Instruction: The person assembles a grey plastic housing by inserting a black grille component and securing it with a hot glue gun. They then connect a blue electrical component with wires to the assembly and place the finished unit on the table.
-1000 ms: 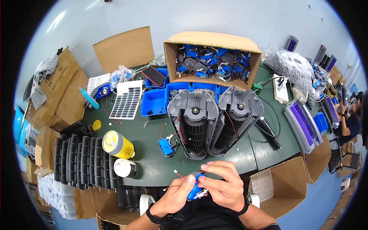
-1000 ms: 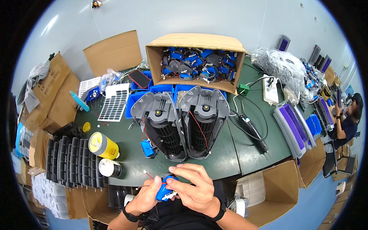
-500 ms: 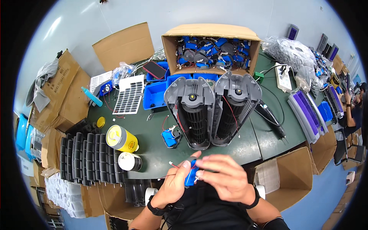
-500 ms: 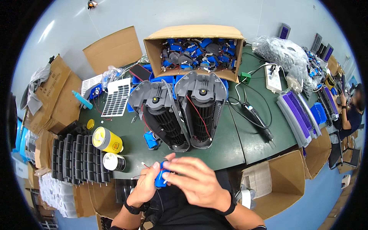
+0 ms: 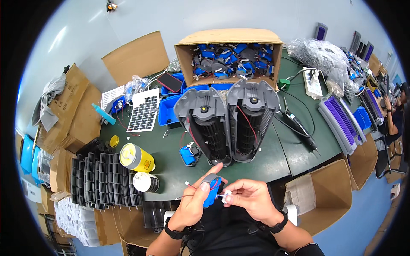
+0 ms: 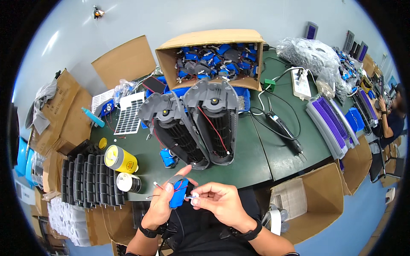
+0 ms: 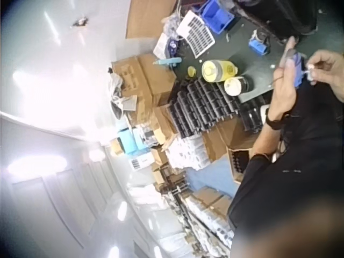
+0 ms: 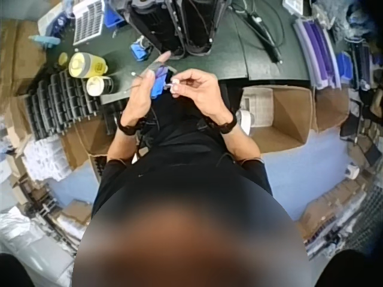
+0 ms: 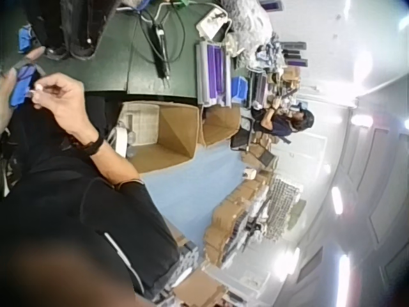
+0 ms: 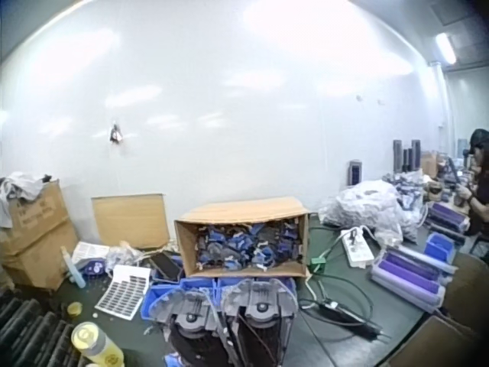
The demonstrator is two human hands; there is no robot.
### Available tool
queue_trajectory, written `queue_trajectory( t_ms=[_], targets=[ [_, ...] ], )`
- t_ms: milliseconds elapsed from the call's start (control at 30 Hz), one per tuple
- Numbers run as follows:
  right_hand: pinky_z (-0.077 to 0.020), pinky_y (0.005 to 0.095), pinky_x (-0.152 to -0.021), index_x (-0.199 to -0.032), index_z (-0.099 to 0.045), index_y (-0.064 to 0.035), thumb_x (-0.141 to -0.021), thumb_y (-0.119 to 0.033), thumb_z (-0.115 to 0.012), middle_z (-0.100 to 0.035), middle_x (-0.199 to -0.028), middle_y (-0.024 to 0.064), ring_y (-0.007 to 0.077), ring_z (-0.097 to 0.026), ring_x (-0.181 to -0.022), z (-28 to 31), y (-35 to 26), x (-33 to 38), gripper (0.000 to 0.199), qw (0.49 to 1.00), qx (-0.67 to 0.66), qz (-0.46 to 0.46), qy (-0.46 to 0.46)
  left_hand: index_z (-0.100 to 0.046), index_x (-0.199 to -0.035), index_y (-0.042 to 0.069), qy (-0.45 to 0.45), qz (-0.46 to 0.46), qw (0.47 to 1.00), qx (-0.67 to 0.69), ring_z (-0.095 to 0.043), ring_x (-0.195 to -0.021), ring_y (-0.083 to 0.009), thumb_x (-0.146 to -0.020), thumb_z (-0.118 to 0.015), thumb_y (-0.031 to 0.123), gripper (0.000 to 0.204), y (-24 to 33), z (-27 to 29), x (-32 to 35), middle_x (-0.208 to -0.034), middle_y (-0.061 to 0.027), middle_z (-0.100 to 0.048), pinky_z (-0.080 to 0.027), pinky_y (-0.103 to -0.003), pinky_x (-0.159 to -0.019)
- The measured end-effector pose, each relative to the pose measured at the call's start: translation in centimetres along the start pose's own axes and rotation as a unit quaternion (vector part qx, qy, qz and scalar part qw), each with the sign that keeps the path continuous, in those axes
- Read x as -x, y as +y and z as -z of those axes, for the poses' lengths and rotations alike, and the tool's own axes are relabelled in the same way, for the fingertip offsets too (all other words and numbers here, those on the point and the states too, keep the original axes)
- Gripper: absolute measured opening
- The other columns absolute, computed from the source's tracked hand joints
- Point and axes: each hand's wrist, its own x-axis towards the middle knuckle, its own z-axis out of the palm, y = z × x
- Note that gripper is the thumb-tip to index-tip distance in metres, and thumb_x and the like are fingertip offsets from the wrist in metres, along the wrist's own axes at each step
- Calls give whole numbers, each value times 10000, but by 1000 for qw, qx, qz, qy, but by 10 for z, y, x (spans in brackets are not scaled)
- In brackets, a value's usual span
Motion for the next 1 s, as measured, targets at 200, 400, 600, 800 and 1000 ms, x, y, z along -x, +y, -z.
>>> queue_trajectory(
  t_ms=[200, 400, 600, 800, 1000],
  targets=[
    [-674, 348, -757, -1006, -687, 58, -910, 51, -799, -751, -942, 155, 207, -763, -854, -12, 2, -6, 147, 994, 51, 17, 99, -403, -1612, -28, -5, -59, 998, -14, -610, -1190, -185, -1135, -434, 404, 645, -8, -8, -1, -1323, -133, -653, -459, -350, -1077],
    [-668, 327, -705, -951, -629, 20, -905, 30, -816, -745, -927, 149, 194, -761, -829, -8, -3, -11, 193, 996, 14, 4, 90, -389, -1606, -50, 6, -86, 996, -25, -628, -1199, -202, -1137, -414, 440, 679, -22, -14, -3, -1330, -147, -654, -477, -362, -1074],
    [-665, 320, -729, -970, -609, 11, -913, 39, -804, -737, -960, 142, 196, -765, -892, -6, 5, -17, 205, 998, 14, 18, 60, -362, -1605, -69, 0, -62, 998, 21, -673, -1174, -220, -1147, -351, 498, 729, -23, -7, -7, -1345, -168, -659, -538, -363, -1034],
    [-617, 285, -716, -1031, -651, 29, -939, -39, -808, -730, -922, 91, 132, -742, -800, -14, 12, -7, 195, 950, 249, 164, 90, -359, -1605, -69, 5, -29, 996, 88, -683, -1173, -224, -1148, -334, 513, 741, -22, 2, -10, -1336, -182, -664, -559, -360, -1011],
    [-542, 388, -577, -981, -628, 8, -970, -81, -736, -676, -848, 139, 245, -682, -626, -20, -5, -15, 140, 822, 488, 291, 49, -367, -1609, -59, -1, -53, 997, 53, -664, -1150, -192, -1155, -335, 480, 705, -25, 7, -4, -1339, -146, -668, -550, -349, -1001]
  ],
)
